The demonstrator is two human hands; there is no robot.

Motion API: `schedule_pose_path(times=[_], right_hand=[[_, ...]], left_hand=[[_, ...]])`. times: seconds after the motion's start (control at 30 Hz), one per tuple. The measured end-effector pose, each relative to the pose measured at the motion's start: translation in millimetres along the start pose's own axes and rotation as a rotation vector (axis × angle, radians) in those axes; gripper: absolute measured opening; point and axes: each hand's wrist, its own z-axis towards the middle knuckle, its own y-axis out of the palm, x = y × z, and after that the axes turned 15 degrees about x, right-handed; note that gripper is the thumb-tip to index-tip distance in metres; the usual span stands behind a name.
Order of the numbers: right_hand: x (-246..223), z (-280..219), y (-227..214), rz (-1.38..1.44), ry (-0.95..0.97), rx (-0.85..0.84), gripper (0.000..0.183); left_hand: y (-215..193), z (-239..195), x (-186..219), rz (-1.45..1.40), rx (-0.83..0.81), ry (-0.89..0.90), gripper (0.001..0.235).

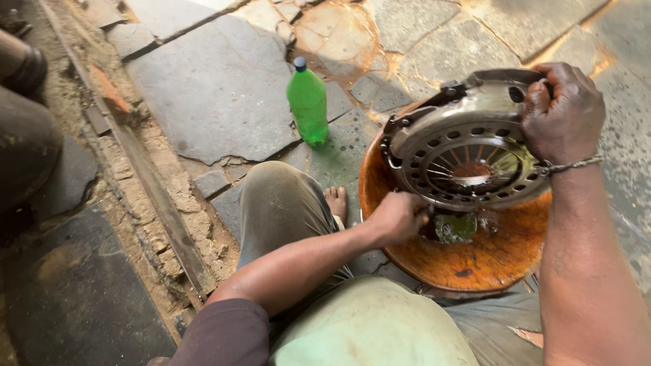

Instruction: The person cleans a car clutch assembly using a brush and a cloth inside a basin containing a dark liquid.

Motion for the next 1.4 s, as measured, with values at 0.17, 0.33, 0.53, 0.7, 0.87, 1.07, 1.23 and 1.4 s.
schedule_pose_path(times=[0.17,0.33,0.53,0.7,0.87,1.07,1.23,1.4], right_hand=[[-5.9,-1.2,-7.1,0.027,-0.060,0.061,0.016],[-13.3,-1.1,-16.5,0.014,-0.081,0.088,0.018],[-14.5,-0.6,-16.8,0.030,-0.086,0.105,0.018],[-25.5,-56.6,-32.0,0.031,-0.131,0.388,0.019],[-80.5,-163.4,-4.7,-0.047,0.346,-0.681,0.009],[-81.4,-223.3,55.8,0.098,0.256,-0.736,0.047],[-43.4,-212.7,13.1,-0.177,0.471,-0.803,0.037],[-55.5,-210.2,17.1,-0.232,0.388,-0.877,0.049]], left_hand=[[-18.8,5.9,42.6,0.154,0.016,0.430,0.022],[-73.2,82.7,72.9,0.136,0.498,0.695,0.023],[-78.5,158.8,97.1,0.095,-0.004,0.147,0.046],[-56.0,161.9,77.6,-0.119,0.005,0.090,0.037],[-39.7,179.7,54.6,-0.094,0.158,0.150,0.041],[-31.5,199.1,40.4,-0.085,0.186,0.117,0.040],[-26.9,203.7,33.9,-0.098,0.201,0.126,0.039],[-31.4,201.7,40.9,-0.043,0.237,0.157,0.046]])
